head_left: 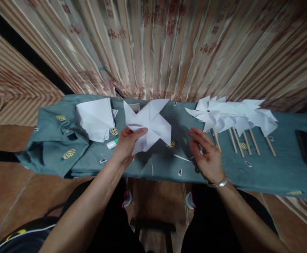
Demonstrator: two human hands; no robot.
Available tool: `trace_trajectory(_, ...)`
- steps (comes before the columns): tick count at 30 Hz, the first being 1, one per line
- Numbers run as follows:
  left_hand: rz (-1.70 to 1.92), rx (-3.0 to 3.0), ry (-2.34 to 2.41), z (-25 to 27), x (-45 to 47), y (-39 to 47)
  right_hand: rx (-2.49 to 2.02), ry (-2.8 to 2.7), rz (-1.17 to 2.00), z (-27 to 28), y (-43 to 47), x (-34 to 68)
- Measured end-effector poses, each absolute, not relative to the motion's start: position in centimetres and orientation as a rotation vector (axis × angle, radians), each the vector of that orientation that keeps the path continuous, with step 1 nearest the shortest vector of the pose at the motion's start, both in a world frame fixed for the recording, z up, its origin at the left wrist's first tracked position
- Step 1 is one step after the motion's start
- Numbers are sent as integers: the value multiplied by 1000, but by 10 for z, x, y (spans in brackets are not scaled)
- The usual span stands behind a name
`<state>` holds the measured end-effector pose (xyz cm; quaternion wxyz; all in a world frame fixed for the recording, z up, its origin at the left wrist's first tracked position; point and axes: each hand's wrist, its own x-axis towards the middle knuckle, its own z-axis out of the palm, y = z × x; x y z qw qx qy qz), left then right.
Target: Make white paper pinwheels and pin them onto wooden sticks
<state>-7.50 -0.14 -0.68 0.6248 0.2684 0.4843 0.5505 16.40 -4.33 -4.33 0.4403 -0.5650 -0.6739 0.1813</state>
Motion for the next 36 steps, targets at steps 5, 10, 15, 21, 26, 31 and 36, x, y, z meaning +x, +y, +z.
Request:
trace_trajectory(5,1520,628,1094,18,-117,13,-1433,-1675,593,-56,-43,139)
trace_trajectory(10,1756,626,1063,25,-154,21,-1352,-1797,632,-60,-36,108)
trace_trajectory(15,1801,587,1102,26,-179,22,-1319,-2013,571,-50,-16,85)
trace_trajectory(21,1830,537,1042,27,-187,20,-1307,-2224,400,-37,48,46)
trace_trajectory(26,1845,488,994,28,-187,20,-1322,-2422,235,-31,109,7)
trace_trajectory(31,1832,478,987,29,-189,19,-1286,-2652,126,-31,139,-14)
trace_trajectory(36,1818,517,988,28,-190,18,-1307,-2772,63,-38,153,-21)
